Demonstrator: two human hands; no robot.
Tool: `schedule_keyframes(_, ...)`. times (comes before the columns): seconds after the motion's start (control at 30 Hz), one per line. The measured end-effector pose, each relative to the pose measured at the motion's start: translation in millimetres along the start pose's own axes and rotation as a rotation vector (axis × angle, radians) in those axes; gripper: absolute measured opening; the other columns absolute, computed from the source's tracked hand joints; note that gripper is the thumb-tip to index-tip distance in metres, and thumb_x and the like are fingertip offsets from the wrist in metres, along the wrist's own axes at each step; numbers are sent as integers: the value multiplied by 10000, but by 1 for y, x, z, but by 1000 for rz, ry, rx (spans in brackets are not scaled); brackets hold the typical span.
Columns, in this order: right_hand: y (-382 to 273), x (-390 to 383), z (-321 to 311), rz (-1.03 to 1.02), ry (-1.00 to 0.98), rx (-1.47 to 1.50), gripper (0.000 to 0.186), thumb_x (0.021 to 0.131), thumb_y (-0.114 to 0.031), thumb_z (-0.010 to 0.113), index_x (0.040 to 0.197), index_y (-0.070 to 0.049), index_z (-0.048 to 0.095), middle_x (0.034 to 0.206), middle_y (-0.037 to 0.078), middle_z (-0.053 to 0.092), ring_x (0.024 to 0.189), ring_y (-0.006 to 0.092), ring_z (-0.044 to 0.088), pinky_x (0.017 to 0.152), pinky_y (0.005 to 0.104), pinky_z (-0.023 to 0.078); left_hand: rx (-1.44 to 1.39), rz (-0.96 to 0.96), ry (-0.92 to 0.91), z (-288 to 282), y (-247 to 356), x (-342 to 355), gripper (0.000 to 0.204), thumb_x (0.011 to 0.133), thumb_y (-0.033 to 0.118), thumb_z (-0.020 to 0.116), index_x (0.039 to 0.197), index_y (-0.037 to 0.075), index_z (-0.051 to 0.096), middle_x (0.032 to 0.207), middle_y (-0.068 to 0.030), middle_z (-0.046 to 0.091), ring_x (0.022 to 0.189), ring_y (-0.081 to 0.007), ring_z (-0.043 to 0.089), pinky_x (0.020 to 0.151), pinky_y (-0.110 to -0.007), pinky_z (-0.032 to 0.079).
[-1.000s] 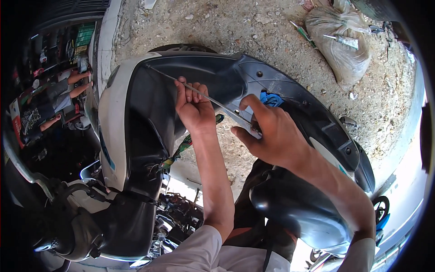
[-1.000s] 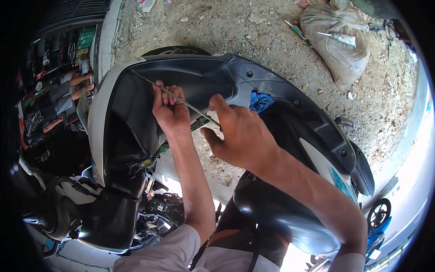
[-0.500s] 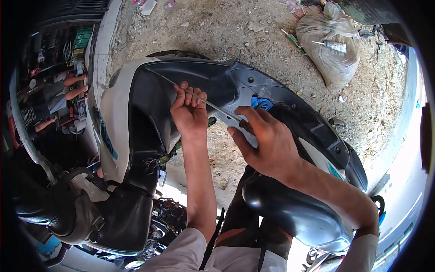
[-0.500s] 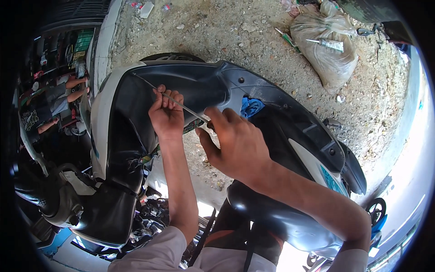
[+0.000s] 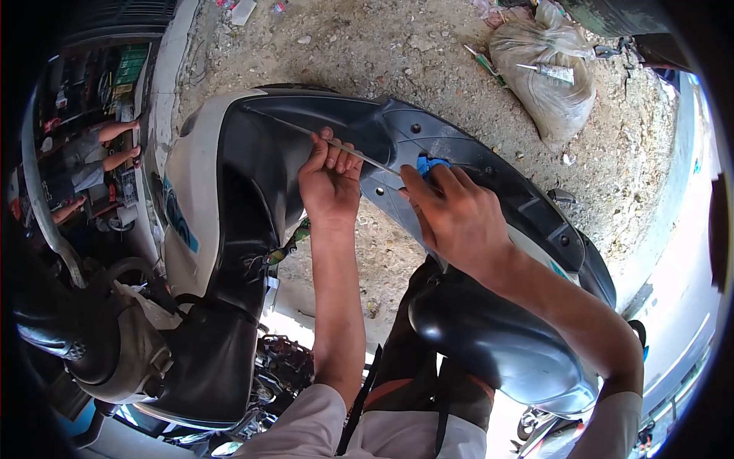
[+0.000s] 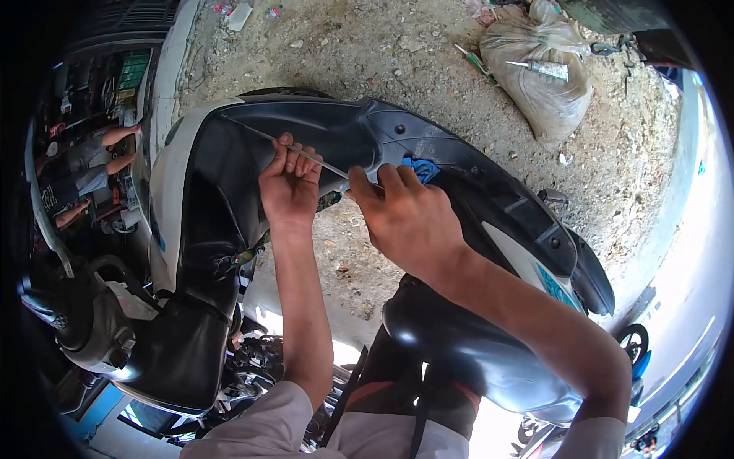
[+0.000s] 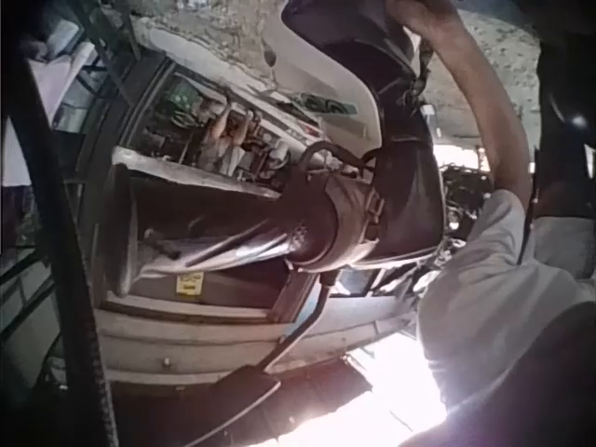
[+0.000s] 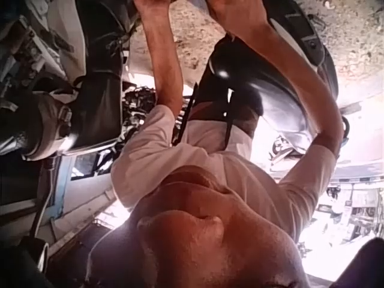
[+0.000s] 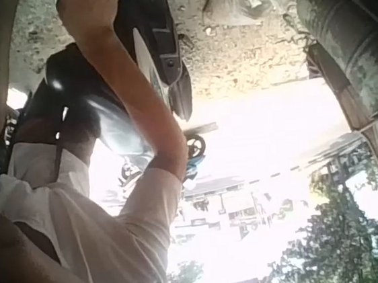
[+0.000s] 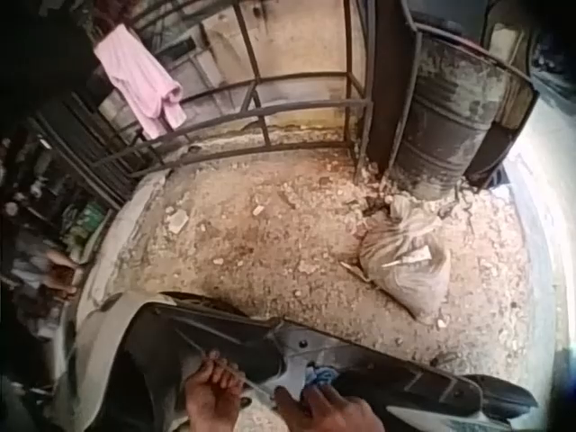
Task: The person adjusts internal parts of a scooter using a long metal rod, fits the front inner cover onto the frame by hand, and fastens screws on the cover using a screwdriver.
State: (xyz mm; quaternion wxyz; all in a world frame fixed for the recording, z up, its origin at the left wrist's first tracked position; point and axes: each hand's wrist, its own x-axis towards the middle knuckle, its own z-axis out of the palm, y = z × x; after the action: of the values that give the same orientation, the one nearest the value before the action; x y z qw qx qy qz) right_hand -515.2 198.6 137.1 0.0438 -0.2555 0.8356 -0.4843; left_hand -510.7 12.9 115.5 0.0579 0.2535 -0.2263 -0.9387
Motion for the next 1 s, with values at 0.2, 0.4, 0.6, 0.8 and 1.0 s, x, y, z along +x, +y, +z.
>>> schedule_keyframes(0.2,-14,15,-12,1038,-573,1329,199,885,-234,466,892,-43,518,503,-56,332,345,78,306,316,224,251,72,33,78,6,-6,-15,185,921,216,443,845,49,463,566,40,275,517,-70,259,520,-212,264)
schedule_keyframes(0.4,-28,28,-22,1099,-469,1037,216,897,-241,454,986,-54,516,515,-47,325,347,69,311,307,216,233,44,-35,-31,2,10,-14,175,914,199,448,822,51,454,562,37,277,516,-74,257,516,-215,260)
schedule_keyframes(0.6,-14,-18,8,-149,-12,-415,303,723,-135,569,989,2,519,607,67,506,497,182,559,399,294,446,113,-6,40,-5,1,-11,174,917,198,445,895,29,478,565,40,283,525,-70,275,521,-211,268)
schedule_keyframes(0.8,-44,-14,18,107,-54,-94,164,822,-157,540,915,-22,539,472,9,355,333,146,389,330,287,341,141,-2,13,-4,11,-28,196,925,213,436,932,20,471,571,43,284,534,-63,271,517,-208,261)
schedule_keyframes(1.0,-51,-1,9,1243,-485,1452,229,878,-221,437,892,-23,550,484,-50,299,351,35,181,327,222,117,98,-13,-65,-11,24,-31,181,921,216,443,867,44,462,563,38,286,525,-68,261,510,-207,249)
